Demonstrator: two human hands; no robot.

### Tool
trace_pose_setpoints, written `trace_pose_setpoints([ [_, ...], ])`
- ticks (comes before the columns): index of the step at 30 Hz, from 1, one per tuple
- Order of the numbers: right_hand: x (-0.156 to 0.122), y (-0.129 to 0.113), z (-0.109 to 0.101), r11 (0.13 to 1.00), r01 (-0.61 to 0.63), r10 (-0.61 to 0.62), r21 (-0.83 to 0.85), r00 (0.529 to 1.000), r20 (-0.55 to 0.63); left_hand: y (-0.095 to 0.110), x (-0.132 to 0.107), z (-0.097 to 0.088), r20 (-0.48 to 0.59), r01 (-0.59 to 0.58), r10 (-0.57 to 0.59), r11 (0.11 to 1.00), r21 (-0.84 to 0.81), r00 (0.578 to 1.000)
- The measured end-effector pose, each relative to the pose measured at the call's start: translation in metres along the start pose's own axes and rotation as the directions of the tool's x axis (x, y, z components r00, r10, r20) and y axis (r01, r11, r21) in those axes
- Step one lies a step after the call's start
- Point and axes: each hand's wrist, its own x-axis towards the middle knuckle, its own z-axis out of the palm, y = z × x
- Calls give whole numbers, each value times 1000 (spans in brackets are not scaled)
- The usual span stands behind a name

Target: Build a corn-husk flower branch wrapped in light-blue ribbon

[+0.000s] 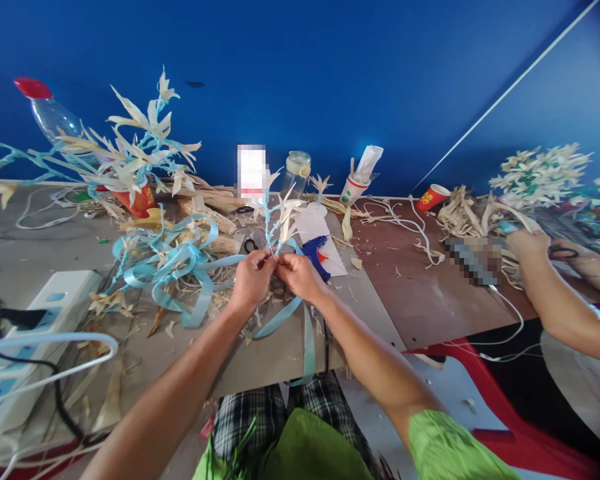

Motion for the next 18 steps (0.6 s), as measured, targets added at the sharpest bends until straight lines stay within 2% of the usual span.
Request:
trace_pose_setpoints([
  [3,-2,0,3,995,51,-56,-86,997,-61,2,-2,-1,-4,-63,65,977,203,998],
  [5,-2,1,4,990,79,-90,-118,992,-88,3,-2,-2,2,-98,101,957,273,995],
  [14,-1,4,10,991,89,-99,-100,990,-101,5,-1,-2,-41,-200,228,918,343,973],
  [18,0,5,9,995,62,-69,-81,994,-86,4,0,-3,-25,-247,275,895,372,961],
])
